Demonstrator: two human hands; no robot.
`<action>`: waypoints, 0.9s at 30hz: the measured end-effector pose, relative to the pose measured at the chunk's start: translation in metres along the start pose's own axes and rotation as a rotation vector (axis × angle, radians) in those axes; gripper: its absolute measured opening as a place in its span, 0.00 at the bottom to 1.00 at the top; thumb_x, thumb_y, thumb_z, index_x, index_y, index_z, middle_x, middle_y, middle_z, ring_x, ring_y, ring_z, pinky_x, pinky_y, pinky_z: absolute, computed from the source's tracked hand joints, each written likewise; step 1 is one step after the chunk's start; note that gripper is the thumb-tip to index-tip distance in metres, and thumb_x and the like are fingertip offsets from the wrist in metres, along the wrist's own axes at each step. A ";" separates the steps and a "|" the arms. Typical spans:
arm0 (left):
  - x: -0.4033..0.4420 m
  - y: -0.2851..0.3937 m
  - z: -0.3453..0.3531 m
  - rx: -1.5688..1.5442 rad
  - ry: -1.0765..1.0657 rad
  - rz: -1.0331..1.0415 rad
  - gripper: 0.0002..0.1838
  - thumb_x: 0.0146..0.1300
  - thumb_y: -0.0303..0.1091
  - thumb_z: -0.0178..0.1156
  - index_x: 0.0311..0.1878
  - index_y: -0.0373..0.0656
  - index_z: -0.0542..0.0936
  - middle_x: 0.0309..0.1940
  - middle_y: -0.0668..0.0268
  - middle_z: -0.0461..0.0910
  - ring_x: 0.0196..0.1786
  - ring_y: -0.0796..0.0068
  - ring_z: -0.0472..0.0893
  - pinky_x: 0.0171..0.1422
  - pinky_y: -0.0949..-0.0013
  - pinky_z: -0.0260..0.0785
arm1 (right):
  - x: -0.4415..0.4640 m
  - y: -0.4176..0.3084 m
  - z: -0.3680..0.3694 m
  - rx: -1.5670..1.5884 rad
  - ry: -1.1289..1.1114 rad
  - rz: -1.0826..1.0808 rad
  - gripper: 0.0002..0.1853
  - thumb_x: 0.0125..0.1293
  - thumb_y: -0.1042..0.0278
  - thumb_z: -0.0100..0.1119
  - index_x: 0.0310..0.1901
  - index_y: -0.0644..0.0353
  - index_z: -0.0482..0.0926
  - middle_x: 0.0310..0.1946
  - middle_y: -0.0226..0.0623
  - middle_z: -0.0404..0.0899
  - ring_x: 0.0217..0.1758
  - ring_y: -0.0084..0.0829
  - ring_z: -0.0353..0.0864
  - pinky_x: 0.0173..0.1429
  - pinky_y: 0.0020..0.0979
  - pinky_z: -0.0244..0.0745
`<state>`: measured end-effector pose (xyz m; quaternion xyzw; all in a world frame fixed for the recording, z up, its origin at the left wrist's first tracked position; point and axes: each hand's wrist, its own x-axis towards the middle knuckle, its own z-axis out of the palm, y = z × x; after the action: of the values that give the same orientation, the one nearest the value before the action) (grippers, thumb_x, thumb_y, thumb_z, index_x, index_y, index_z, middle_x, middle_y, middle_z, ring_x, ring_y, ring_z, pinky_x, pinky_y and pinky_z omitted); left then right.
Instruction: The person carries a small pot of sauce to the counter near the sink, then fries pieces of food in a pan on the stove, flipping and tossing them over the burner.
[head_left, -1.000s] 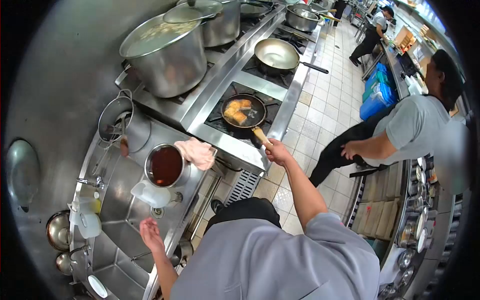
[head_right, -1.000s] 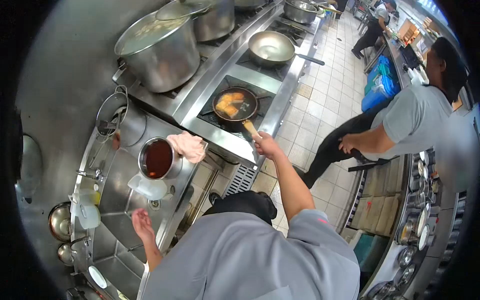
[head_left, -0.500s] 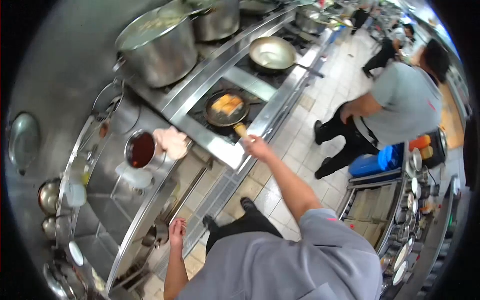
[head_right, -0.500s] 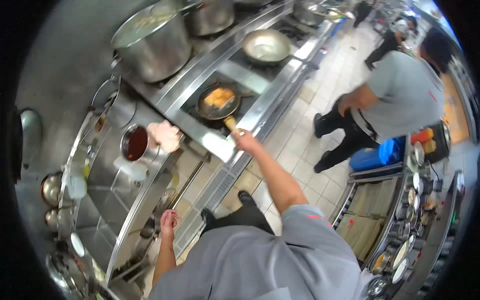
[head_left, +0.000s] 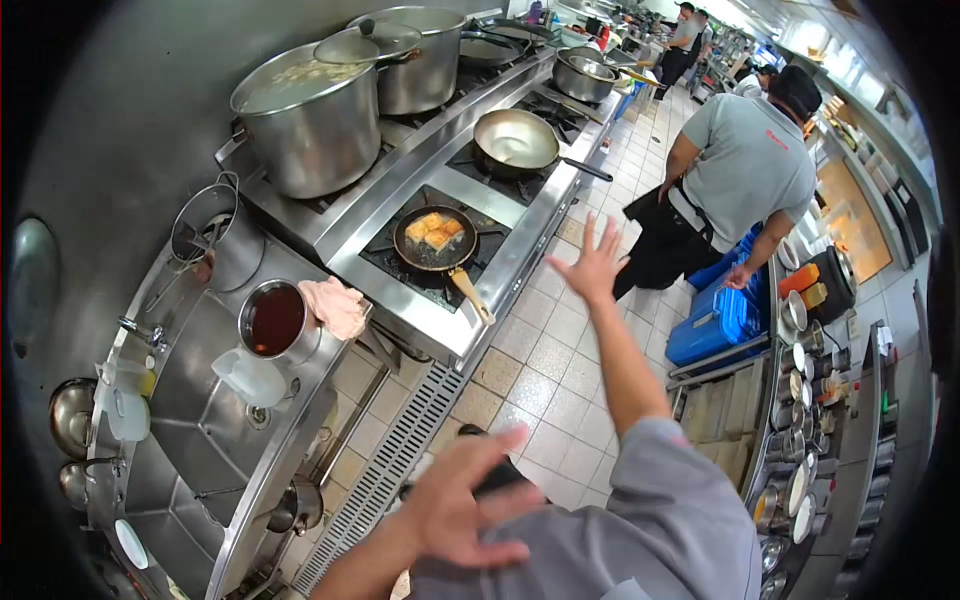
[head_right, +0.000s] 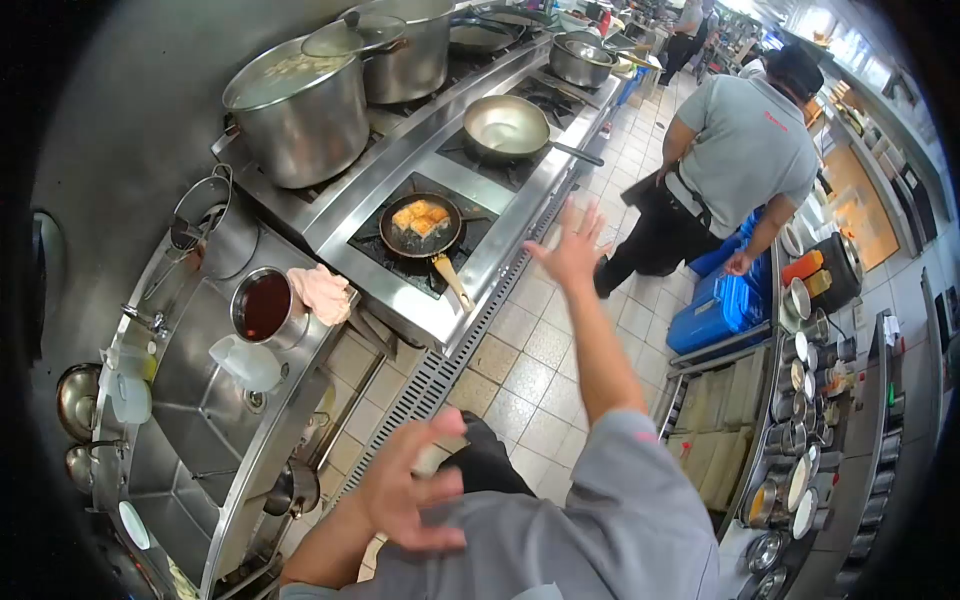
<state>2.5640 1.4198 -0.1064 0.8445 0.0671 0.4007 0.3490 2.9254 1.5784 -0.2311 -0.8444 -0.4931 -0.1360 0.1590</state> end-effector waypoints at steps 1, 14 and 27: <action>0.006 0.017 -0.001 -0.056 0.037 0.069 0.32 0.54 0.51 0.63 0.62 0.55 0.69 0.63 0.49 0.62 0.50 0.57 0.76 0.54 0.56 0.67 | 0.008 0.017 0.002 -0.001 0.010 -0.013 0.61 0.38 0.27 0.65 0.72 0.39 0.42 0.73 0.50 0.33 0.74 0.59 0.37 0.59 0.77 0.43; -0.006 0.018 -0.003 -0.032 0.210 -0.005 0.33 0.59 0.62 0.53 0.67 0.65 0.64 0.66 0.36 0.53 0.60 0.41 0.66 0.58 0.48 0.63 | -0.079 -0.098 0.014 0.248 -0.160 -0.409 0.61 0.40 0.30 0.65 0.72 0.47 0.45 0.73 0.48 0.35 0.75 0.54 0.38 0.67 0.65 0.44; -0.006 0.008 0.013 -0.041 0.099 0.076 0.33 0.55 0.57 0.59 0.65 0.62 0.66 0.68 0.36 0.50 0.61 0.42 0.68 0.59 0.48 0.63 | -0.097 -0.136 0.034 0.332 -0.228 -0.371 0.62 0.40 0.31 0.66 0.72 0.44 0.42 0.74 0.43 0.33 0.75 0.52 0.37 0.64 0.71 0.41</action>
<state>2.5680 1.4043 -0.1104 0.8183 0.0442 0.4561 0.3471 2.7628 1.5783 -0.2813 -0.7118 -0.6697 0.0161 0.2112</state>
